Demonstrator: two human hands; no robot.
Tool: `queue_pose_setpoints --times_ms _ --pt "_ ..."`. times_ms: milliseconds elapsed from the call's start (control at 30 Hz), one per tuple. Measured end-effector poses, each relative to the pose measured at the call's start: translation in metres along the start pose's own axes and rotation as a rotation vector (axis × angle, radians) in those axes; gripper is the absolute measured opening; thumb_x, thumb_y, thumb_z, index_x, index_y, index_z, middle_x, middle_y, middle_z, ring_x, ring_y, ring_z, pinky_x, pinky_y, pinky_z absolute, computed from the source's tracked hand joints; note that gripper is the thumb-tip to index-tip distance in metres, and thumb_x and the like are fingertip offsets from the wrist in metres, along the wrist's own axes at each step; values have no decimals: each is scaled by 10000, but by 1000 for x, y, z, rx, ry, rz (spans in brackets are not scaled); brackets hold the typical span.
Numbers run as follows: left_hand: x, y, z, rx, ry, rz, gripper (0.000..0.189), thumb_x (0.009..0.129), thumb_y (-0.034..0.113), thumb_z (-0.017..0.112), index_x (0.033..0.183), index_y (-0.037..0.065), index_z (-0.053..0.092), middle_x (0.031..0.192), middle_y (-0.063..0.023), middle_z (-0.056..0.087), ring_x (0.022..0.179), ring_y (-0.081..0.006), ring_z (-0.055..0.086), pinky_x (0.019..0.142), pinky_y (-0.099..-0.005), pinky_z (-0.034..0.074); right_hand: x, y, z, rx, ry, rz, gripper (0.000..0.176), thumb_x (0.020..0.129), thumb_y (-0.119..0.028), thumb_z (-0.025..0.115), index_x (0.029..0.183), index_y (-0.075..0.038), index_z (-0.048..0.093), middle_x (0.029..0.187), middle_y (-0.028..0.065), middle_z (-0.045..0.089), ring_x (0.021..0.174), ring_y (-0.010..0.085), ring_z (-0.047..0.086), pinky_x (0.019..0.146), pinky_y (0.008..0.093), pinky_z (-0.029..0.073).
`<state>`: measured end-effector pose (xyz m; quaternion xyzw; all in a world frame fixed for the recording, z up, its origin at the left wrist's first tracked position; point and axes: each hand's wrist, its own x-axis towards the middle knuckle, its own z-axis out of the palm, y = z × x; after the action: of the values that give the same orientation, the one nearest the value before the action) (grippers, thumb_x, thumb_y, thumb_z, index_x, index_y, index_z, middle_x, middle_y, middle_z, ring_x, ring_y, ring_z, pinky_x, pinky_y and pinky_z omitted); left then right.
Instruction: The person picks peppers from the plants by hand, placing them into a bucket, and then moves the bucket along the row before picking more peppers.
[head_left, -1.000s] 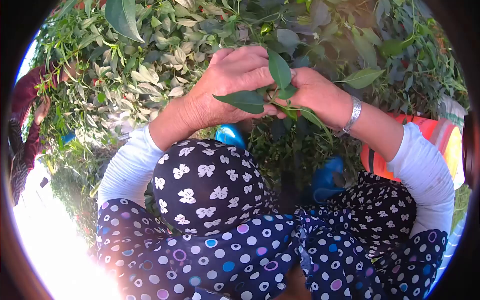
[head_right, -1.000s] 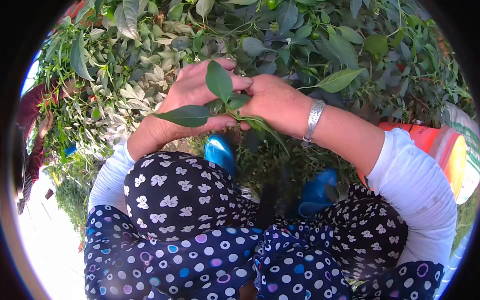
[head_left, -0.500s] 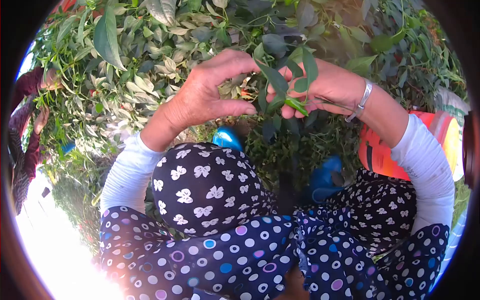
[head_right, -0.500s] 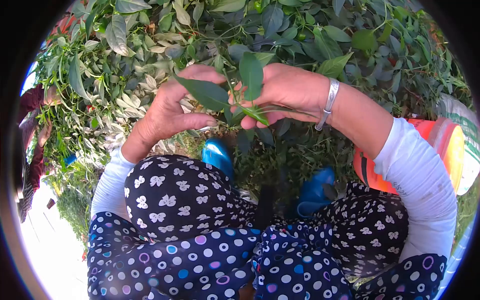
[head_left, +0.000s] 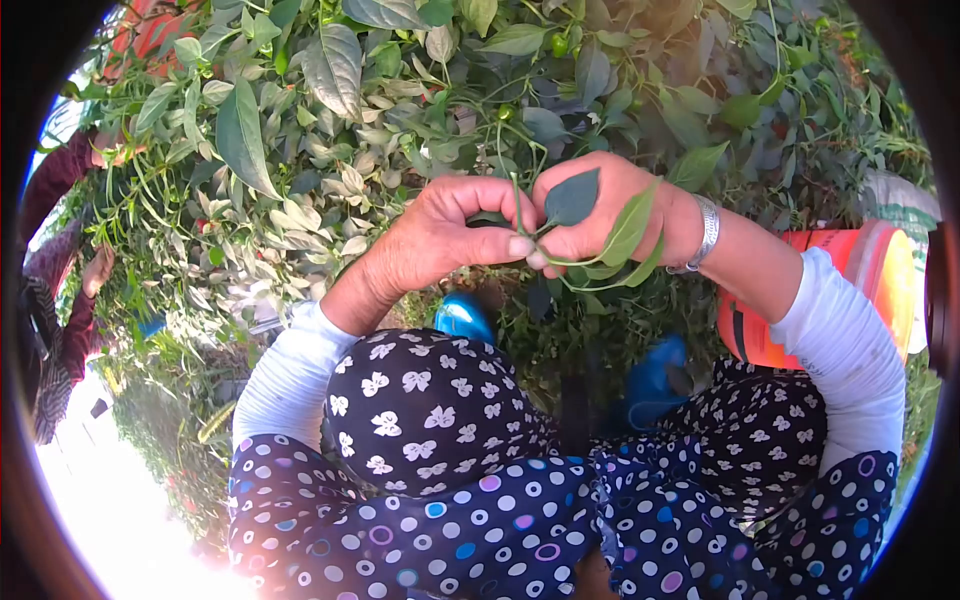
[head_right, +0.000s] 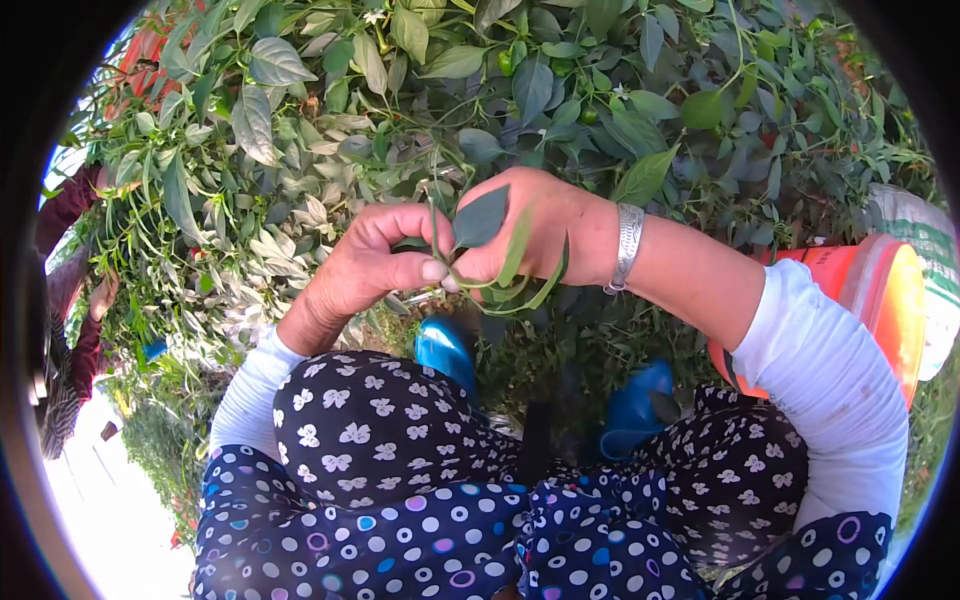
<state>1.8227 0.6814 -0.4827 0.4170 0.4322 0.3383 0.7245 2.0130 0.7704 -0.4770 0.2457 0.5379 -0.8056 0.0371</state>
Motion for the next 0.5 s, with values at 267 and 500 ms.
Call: queue_pose_setpoints --times_ms 267,500 --pt "-8 14 -18 129 -427 -327 195 800 203 645 859 26 591 707 5 553 643 -76 511 600 -220 426 -6 -7 -3 -509 -205 -206 203 660 -73 610 858 -30 625 671 45 586 609 108 534 576 269 445" --pt "3 110 -44 549 -62 146 256 825 180 614 1001 -5 626 957 -126 610 711 -131 605 630 -235 489 8 -1 -30 -147 221 34 171 764 -118 503 884 -27 585 686 -7 529 566 66 458 480 219 373"
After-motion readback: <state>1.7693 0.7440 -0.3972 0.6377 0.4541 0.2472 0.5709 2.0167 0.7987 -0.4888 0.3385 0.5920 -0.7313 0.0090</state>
